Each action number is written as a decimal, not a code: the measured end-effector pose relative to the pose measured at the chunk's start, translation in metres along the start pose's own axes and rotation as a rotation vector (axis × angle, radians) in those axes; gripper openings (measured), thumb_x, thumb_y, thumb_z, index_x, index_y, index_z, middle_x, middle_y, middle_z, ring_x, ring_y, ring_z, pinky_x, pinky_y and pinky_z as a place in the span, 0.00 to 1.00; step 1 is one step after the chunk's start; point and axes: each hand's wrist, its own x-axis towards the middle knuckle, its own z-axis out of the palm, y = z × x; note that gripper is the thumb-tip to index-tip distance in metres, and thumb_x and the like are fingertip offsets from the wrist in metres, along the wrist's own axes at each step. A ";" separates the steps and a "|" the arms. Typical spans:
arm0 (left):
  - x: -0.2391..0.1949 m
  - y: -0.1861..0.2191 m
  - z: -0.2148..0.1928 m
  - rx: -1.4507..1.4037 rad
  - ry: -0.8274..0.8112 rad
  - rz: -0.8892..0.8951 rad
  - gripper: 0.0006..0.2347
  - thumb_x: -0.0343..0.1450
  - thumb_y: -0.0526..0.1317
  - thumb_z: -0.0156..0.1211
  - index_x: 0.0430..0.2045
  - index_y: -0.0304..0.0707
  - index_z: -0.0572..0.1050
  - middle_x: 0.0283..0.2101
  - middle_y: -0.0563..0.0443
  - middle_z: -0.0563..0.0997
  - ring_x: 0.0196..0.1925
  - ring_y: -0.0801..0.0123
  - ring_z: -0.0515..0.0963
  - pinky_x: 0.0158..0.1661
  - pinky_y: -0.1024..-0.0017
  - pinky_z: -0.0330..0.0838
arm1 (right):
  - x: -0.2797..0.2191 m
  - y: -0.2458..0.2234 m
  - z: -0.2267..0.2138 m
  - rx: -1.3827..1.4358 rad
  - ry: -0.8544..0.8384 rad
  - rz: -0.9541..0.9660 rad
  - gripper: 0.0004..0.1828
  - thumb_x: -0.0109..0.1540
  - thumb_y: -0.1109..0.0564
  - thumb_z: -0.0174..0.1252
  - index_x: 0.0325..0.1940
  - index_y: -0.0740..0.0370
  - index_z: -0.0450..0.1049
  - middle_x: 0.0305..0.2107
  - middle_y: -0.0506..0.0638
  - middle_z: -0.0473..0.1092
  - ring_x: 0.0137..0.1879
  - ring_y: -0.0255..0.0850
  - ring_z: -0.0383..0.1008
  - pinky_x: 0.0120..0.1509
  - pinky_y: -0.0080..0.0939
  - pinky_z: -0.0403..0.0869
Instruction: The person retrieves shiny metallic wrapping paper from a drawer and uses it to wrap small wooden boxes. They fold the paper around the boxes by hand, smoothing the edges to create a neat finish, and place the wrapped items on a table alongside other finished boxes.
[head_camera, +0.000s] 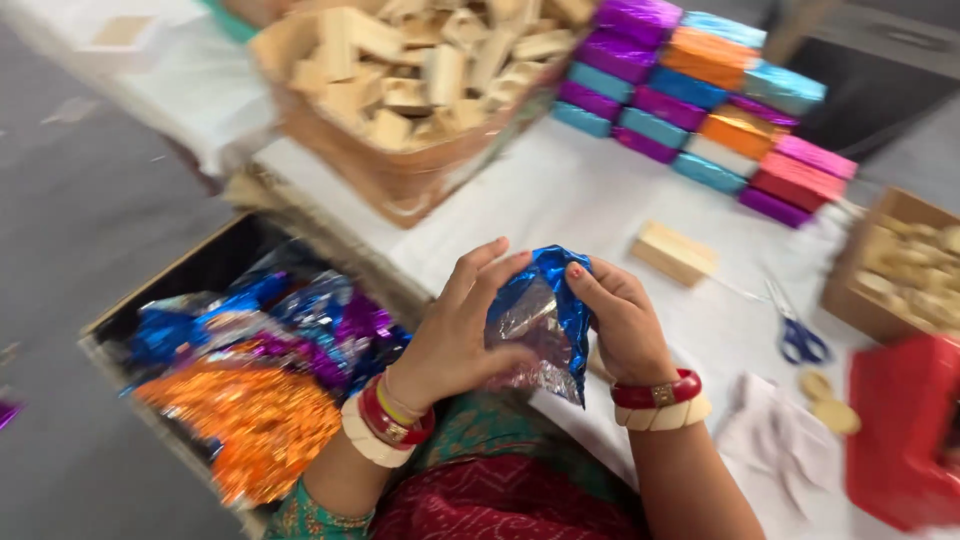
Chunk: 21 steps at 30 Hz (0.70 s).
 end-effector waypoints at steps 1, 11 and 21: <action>0.003 -0.012 0.014 0.057 0.020 0.026 0.29 0.61 0.41 0.72 0.56 0.33 0.69 0.55 0.39 0.73 0.56 0.56 0.76 0.51 0.66 0.74 | -0.004 -0.006 -0.009 0.022 -0.011 0.007 0.16 0.69 0.53 0.51 0.49 0.68 0.77 0.36 0.47 0.78 0.39 0.31 0.75 0.46 0.32 0.74; 0.067 -0.062 0.105 -0.033 0.158 -0.154 0.07 0.73 0.42 0.64 0.35 0.39 0.83 0.31 0.49 0.83 0.32 0.62 0.82 0.33 0.68 0.74 | -0.012 -0.021 -0.147 -0.481 0.323 -0.050 0.14 0.70 0.51 0.54 0.51 0.62 0.78 0.30 0.43 0.72 0.33 0.29 0.67 0.37 0.31 0.68; 0.106 -0.077 0.154 0.214 0.100 -0.128 0.13 0.75 0.50 0.58 0.32 0.41 0.82 0.30 0.49 0.82 0.29 0.59 0.81 0.29 0.66 0.72 | -0.026 -0.058 -0.096 -1.497 0.520 -0.812 0.29 0.52 0.43 0.70 0.46 0.67 0.71 0.35 0.58 0.71 0.41 0.53 0.71 0.44 0.52 0.69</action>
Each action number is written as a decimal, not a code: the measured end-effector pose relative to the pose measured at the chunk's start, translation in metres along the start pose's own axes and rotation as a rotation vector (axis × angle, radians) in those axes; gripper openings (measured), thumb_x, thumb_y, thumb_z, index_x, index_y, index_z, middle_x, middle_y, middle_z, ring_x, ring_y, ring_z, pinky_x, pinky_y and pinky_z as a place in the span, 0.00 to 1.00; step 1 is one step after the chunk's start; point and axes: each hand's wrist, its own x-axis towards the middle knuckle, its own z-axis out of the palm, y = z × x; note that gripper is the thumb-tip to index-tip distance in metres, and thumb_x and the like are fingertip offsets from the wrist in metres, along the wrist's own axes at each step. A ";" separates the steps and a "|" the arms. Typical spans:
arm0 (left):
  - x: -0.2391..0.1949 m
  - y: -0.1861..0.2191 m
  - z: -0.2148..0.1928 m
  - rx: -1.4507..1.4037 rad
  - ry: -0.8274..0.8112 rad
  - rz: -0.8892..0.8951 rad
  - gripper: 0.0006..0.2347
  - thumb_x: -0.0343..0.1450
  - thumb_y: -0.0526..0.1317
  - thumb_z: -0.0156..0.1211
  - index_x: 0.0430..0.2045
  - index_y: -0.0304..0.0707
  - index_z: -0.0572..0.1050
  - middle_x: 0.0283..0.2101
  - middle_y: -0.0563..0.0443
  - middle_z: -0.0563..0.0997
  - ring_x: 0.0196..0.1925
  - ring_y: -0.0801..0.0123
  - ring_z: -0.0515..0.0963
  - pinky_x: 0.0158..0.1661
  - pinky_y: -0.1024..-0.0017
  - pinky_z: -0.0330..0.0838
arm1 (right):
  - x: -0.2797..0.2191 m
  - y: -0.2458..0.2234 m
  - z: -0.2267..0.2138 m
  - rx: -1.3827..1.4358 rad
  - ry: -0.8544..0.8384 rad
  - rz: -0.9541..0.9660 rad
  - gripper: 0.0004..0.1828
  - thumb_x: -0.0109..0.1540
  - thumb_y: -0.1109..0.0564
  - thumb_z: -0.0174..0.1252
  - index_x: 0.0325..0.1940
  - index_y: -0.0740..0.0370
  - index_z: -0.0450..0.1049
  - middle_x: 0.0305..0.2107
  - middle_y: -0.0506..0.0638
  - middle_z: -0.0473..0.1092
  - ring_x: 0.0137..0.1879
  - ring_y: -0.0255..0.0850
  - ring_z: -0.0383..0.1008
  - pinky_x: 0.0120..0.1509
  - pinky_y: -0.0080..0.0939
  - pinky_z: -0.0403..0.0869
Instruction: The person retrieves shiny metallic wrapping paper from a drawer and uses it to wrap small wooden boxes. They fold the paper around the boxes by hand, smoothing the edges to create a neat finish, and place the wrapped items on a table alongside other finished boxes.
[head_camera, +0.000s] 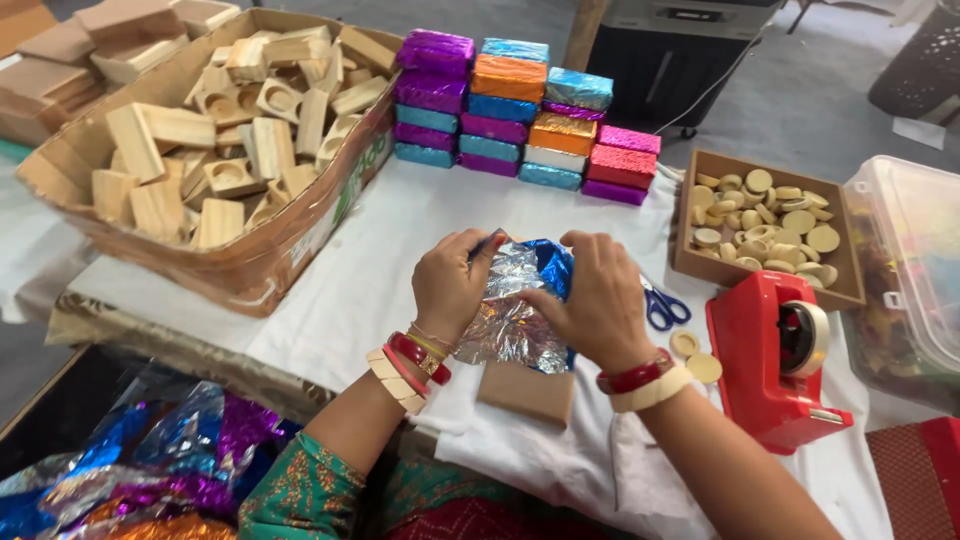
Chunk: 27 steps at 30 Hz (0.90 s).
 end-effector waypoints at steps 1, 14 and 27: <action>0.003 -0.002 0.006 -0.009 -0.011 -0.006 0.13 0.74 0.50 0.58 0.32 0.42 0.82 0.29 0.49 0.82 0.28 0.59 0.81 0.29 0.65 0.71 | -0.002 0.004 0.006 -0.025 0.005 0.048 0.29 0.52 0.44 0.69 0.46 0.68 0.71 0.35 0.59 0.71 0.41 0.54 0.71 0.44 0.52 0.68; 0.008 -0.043 0.069 -0.135 -0.168 -0.137 0.16 0.76 0.52 0.55 0.32 0.39 0.81 0.20 0.48 0.78 0.20 0.62 0.76 0.24 0.66 0.67 | -0.019 0.060 0.049 -0.008 0.009 0.207 0.24 0.52 0.46 0.71 0.40 0.65 0.73 0.33 0.57 0.70 0.41 0.54 0.71 0.47 0.52 0.68; 0.004 -0.060 0.063 -0.296 -0.248 -0.230 0.16 0.76 0.52 0.56 0.36 0.37 0.82 0.27 0.50 0.82 0.25 0.70 0.79 0.27 0.73 0.70 | -0.055 0.122 0.084 1.028 -0.072 0.784 0.04 0.69 0.61 0.54 0.46 0.64 0.72 0.39 0.44 0.75 0.40 0.26 0.70 0.44 0.28 0.70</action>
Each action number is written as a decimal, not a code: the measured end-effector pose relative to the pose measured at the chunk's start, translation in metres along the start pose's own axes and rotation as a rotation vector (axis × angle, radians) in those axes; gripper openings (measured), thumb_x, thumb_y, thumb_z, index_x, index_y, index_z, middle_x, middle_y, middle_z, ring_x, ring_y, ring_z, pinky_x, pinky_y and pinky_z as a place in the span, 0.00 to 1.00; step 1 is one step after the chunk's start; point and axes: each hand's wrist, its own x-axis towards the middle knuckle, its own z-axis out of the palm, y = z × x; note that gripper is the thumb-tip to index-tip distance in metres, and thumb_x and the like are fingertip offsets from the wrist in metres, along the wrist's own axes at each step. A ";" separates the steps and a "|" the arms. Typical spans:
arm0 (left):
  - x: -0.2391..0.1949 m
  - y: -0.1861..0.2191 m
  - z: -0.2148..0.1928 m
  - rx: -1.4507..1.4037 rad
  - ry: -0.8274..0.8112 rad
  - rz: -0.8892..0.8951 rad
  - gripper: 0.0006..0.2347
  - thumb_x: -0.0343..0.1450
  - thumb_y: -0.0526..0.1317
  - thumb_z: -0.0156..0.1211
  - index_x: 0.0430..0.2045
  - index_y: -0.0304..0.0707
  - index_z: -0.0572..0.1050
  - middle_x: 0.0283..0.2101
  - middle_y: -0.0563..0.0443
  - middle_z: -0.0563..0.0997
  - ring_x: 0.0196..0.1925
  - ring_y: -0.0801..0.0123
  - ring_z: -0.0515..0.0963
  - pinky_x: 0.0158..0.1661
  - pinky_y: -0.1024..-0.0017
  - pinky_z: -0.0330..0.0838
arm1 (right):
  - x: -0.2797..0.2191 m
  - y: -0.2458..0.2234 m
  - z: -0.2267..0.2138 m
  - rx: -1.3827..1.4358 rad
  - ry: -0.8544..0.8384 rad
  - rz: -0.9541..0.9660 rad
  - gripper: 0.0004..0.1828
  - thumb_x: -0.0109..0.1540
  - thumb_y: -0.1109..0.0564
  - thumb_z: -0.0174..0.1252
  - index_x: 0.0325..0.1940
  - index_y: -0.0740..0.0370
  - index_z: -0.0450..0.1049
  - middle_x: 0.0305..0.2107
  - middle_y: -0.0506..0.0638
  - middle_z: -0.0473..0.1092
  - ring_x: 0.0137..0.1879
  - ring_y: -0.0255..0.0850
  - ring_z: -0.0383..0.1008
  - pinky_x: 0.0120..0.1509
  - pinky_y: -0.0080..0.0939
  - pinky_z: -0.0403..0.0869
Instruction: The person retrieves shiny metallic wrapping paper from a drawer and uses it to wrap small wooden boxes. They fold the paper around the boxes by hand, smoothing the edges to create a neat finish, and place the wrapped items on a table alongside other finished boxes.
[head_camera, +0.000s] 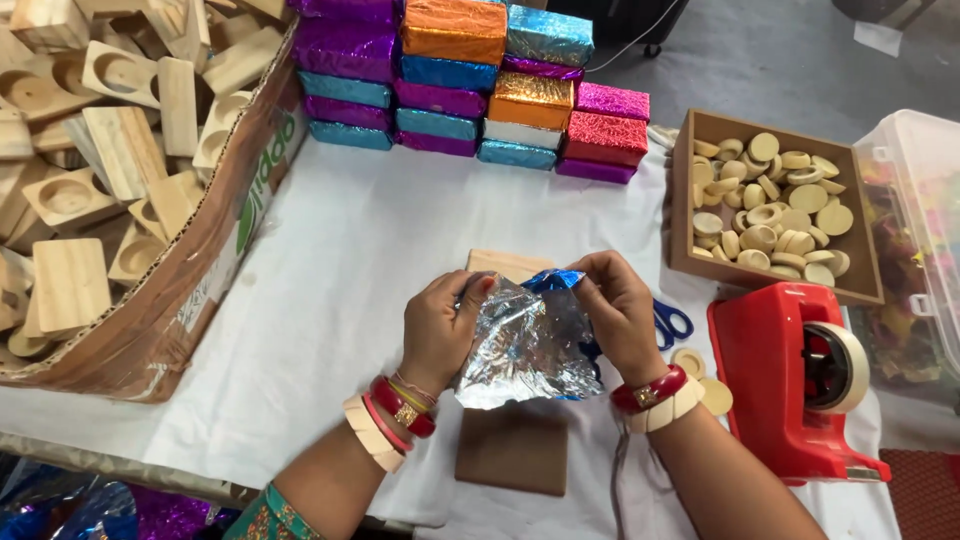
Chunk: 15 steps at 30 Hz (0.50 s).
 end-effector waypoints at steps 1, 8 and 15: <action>0.000 0.000 0.001 0.035 0.007 0.041 0.16 0.76 0.51 0.56 0.35 0.37 0.82 0.28 0.50 0.81 0.27 0.68 0.79 0.28 0.72 0.71 | -0.001 0.006 -0.003 -0.141 0.056 -0.034 0.05 0.70 0.61 0.55 0.48 0.65 0.72 0.35 0.44 0.72 0.38 0.26 0.67 0.41 0.27 0.68; -0.002 -0.005 -0.001 0.142 0.054 0.093 0.14 0.76 0.50 0.57 0.32 0.37 0.80 0.28 0.50 0.77 0.25 0.63 0.76 0.27 0.69 0.68 | -0.004 -0.015 0.006 -0.480 0.130 -0.029 0.07 0.69 0.59 0.57 0.47 0.65 0.77 0.29 0.43 0.74 0.36 0.25 0.71 0.39 0.27 0.73; -0.005 0.000 -0.006 0.198 0.090 0.139 0.12 0.76 0.48 0.59 0.31 0.38 0.80 0.27 0.50 0.77 0.24 0.62 0.76 0.26 0.68 0.68 | -0.006 -0.004 0.007 -0.591 0.179 -0.065 0.08 0.69 0.57 0.58 0.42 0.66 0.76 0.24 0.46 0.74 0.31 0.29 0.71 0.35 0.32 0.72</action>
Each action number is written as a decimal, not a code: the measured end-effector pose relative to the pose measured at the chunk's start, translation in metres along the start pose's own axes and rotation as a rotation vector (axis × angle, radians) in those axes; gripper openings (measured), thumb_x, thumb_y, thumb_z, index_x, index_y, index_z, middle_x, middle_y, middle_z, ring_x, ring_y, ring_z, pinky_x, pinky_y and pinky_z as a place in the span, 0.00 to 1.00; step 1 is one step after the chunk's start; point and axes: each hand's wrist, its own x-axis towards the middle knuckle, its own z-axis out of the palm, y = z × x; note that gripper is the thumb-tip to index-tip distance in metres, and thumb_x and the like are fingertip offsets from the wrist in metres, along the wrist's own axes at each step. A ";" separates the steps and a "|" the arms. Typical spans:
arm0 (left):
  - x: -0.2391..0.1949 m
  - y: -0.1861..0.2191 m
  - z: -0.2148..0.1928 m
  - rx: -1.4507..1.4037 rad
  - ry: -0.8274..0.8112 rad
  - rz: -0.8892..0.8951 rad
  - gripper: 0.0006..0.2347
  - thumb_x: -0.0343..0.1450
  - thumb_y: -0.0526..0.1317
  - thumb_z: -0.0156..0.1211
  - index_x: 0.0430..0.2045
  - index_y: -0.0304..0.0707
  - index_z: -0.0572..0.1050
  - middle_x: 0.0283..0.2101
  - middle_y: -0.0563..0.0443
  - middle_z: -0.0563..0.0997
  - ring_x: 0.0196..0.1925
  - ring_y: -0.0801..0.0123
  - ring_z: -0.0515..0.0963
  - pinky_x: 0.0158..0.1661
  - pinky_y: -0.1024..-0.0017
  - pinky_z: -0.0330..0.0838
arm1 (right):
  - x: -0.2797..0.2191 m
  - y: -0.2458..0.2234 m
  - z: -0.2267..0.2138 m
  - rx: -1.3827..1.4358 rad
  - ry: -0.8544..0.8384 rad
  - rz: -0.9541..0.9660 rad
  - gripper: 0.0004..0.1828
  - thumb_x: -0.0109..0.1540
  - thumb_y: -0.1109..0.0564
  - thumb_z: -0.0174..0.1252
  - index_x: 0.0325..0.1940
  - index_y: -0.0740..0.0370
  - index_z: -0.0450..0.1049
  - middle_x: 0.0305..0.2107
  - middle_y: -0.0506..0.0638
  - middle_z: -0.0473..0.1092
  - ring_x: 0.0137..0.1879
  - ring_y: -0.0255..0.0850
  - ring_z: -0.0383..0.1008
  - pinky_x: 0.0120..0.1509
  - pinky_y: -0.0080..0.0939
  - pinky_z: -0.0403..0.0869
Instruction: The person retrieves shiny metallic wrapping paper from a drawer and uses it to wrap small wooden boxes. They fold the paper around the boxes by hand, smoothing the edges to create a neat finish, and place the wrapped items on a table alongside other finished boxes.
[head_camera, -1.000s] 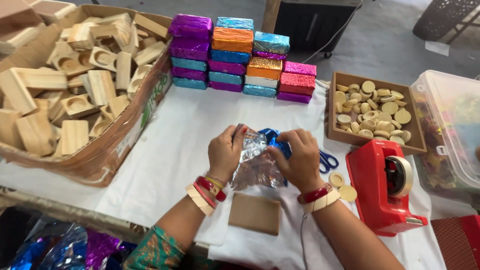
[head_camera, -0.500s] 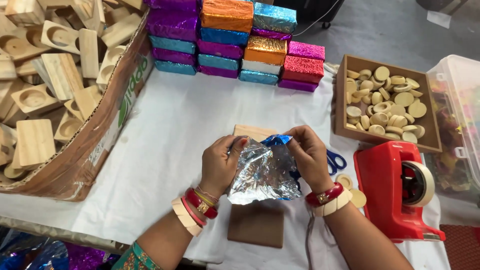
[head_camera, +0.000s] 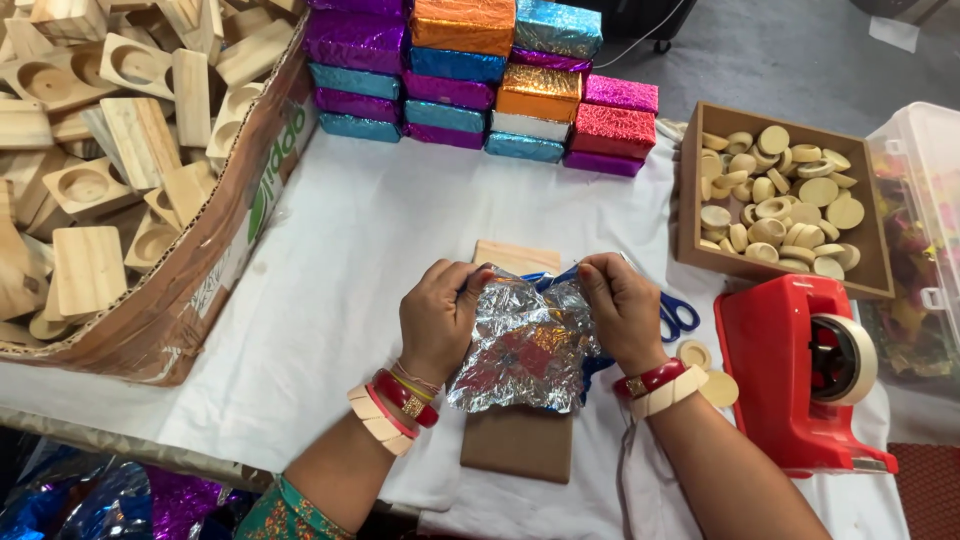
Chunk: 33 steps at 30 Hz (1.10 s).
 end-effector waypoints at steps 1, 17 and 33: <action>0.000 0.000 0.000 0.008 0.003 0.014 0.12 0.75 0.47 0.59 0.31 0.38 0.80 0.27 0.51 0.77 0.23 0.63 0.76 0.25 0.68 0.68 | 0.000 0.001 0.001 -0.040 0.010 -0.016 0.08 0.68 0.57 0.58 0.42 0.66 0.76 0.24 0.47 0.75 0.30 0.29 0.72 0.35 0.32 0.72; 0.011 -0.022 -0.009 -0.060 0.124 -0.046 0.11 0.76 0.46 0.59 0.36 0.39 0.83 0.32 0.54 0.84 0.29 0.76 0.80 0.28 0.75 0.72 | 0.007 0.049 0.004 0.169 0.139 0.154 0.11 0.71 0.55 0.55 0.42 0.66 0.75 0.28 0.42 0.73 0.34 0.26 0.67 0.37 0.29 0.69; 0.015 -0.033 -0.010 -0.293 0.079 -0.081 0.12 0.75 0.46 0.62 0.37 0.35 0.83 0.33 0.52 0.85 0.34 0.77 0.82 0.34 0.76 0.74 | 0.002 0.028 -0.001 0.538 0.244 0.152 0.09 0.72 0.57 0.55 0.43 0.65 0.74 0.26 0.40 0.69 0.30 0.25 0.63 0.33 0.26 0.63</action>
